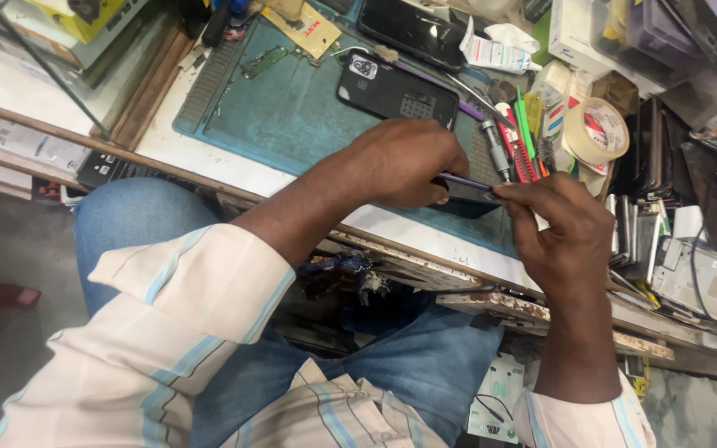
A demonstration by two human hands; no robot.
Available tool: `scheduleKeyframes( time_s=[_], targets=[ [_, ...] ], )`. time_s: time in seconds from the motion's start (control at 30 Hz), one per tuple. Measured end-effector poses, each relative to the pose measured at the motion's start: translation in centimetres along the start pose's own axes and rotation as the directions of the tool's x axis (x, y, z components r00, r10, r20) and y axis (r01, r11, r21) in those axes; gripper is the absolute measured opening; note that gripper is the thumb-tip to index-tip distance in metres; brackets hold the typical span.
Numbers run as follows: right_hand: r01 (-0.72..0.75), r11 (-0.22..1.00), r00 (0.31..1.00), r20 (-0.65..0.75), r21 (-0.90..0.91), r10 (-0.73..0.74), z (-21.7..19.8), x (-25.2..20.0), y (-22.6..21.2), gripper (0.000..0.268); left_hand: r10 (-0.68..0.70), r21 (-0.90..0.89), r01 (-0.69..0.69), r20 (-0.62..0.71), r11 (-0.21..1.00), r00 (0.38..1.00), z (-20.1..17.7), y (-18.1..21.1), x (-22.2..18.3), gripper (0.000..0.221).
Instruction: The person uses a screwdriver to remove screws from the back of a disassembled smartphone, then uses tweezers to adjust internal components near the camera module. The person also uses a plastic pry tool to separate the screen from the frame and repositions internal parts.
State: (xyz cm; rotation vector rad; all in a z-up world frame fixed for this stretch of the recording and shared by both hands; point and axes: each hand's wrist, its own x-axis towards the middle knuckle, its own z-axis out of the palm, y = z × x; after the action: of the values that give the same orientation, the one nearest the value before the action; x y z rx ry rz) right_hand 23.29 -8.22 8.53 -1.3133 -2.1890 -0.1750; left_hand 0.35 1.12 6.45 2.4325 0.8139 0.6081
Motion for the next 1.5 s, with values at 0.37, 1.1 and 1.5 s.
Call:
scheduleKeyframes(
  time_s=[0.37,1.1,1.5],
  targets=[
    [0.014,0.999,0.999,0.042,-0.044,-0.012,0.4,1.3,-1.2,0.023,-0.041,-0.010,0.041,0.020,0.999,0.999,0.2,0.0,0.4,0.028],
    [0.114,0.993,0.992,0.058,0.007,-0.114,1.3,2.4,-3.7,0.023,-0.042,-0.502,-0.093,-0.252,0.860,0.967,2.0,-3.9,-3.8,0.026],
    [0.237,0.966,0.968,0.112,-0.101,-0.226,3.6,5.3,-6.4,0.018,-0.208,-0.415,0.109,-0.203,0.903,0.957,2.0,-3.5,-4.0,0.022]
  ],
)
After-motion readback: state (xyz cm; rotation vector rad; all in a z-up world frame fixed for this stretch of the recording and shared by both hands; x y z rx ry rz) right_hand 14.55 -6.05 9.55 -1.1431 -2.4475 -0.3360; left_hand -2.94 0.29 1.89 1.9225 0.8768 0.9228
